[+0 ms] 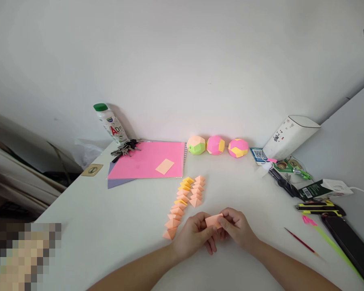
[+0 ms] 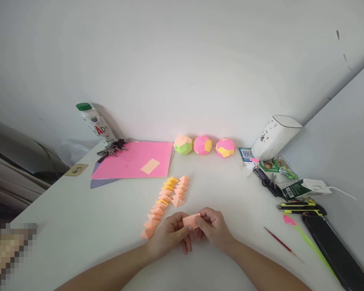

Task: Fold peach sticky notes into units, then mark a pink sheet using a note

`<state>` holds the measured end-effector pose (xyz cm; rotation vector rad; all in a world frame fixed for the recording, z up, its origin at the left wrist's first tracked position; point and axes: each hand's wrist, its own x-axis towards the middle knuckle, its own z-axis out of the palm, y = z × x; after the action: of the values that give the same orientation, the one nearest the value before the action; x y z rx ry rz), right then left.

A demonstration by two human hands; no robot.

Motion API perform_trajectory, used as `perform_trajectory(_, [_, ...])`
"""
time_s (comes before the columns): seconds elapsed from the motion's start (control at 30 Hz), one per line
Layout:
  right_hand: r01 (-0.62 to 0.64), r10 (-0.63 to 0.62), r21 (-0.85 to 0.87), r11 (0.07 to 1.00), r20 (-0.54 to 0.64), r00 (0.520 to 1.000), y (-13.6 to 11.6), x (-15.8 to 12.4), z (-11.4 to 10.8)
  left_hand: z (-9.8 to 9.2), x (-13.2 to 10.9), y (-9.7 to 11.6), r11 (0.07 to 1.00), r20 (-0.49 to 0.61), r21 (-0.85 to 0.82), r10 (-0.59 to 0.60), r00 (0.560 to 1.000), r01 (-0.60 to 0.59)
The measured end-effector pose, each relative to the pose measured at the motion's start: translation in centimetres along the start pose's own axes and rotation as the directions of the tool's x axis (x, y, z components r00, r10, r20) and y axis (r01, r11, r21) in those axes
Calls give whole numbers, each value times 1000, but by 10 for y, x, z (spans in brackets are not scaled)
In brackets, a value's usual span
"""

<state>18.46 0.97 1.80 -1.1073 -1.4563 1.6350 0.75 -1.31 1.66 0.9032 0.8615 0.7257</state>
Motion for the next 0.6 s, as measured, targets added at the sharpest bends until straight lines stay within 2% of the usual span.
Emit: perform_trajectory(0.6, [-13,13,1,1000,-7,1000,3,-1,-1,0,2,-2,1000,31,7,-10,999,10])
